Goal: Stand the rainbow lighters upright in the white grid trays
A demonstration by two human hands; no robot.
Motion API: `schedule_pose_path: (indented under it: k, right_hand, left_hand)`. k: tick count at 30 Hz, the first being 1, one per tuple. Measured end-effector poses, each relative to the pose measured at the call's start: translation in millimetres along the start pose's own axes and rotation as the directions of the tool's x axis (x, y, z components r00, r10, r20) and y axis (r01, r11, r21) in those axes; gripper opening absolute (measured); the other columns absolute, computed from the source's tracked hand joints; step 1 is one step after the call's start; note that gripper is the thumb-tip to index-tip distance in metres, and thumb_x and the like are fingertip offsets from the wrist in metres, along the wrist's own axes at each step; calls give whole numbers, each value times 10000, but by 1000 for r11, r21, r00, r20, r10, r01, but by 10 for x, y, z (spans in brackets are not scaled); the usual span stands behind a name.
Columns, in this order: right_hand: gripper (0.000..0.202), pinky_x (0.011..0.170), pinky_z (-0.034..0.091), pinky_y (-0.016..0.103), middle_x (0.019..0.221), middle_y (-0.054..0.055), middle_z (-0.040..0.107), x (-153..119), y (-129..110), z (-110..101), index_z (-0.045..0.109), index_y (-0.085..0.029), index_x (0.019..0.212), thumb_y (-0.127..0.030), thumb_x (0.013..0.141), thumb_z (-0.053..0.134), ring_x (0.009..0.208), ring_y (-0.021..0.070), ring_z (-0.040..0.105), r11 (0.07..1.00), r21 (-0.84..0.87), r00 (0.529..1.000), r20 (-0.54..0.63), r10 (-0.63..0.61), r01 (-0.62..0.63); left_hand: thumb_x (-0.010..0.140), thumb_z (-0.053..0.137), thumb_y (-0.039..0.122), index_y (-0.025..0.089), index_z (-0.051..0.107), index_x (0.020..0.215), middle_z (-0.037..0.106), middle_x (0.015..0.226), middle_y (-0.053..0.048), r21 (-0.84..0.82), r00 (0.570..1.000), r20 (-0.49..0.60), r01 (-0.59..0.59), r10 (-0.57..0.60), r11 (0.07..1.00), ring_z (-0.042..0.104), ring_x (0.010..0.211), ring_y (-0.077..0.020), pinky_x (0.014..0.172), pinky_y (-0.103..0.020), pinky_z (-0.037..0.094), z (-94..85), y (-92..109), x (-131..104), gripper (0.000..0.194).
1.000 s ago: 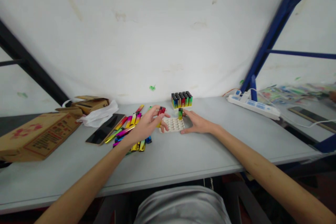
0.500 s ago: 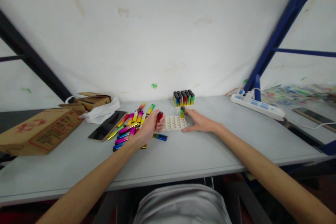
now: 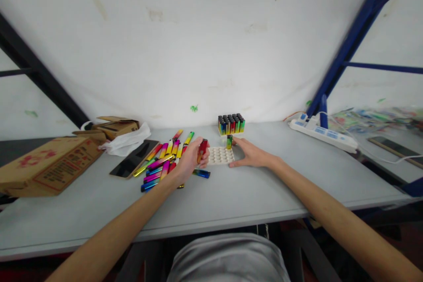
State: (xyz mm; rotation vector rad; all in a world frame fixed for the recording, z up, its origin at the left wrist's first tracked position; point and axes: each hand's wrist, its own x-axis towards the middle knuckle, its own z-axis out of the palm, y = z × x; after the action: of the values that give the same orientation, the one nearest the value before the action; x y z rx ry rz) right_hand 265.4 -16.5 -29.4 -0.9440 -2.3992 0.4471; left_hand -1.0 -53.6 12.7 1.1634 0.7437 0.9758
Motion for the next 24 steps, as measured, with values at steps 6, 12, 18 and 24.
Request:
schedule_pose_path:
  k: [6,12,18,24]
  right_hand:
    - [1027,1063,465,513,1387,187,563,-13,51,42,341,-180,1538,-605,737,825,1214,344,577,999,41,999,-36,19,-17]
    - [1113,1076,454,539,1397,194,566,-19,60,66,287,-181,1580,-616,715,835,1239,363,572,997,26,996,-54,71,-70]
    - [1095,1087,445,543,1458,202,533,1,0,31,278,-192,1583,-598,731,832,1275,367,559,998,49,999,-30,46,-44]
    - [1059,1075,449,553,1444,225,537,18,-30,12,298,-154,1559,-595,748,816,1270,381,556,998,34,999,-12,49,-48]
  left_hand:
    - [930,601,398,179,598,931,647,908,-42,455,950,26,-290,312,842,636,838,-168,726,-287,558,58,-23,9,219]
    - [940,637,368,176,717,1093,695,1099,-97,701,879,271,-459,391,546,668,968,-196,845,-315,574,99,17,148,258]
    - [933,652,286,172,740,1080,753,1083,-99,748,829,381,-536,409,391,688,993,-225,929,-362,542,163,-62,458,206]
    - [870,720,293,204,776,988,748,1027,-105,725,858,302,-490,415,484,674,952,-250,908,-366,525,237,-118,586,158]
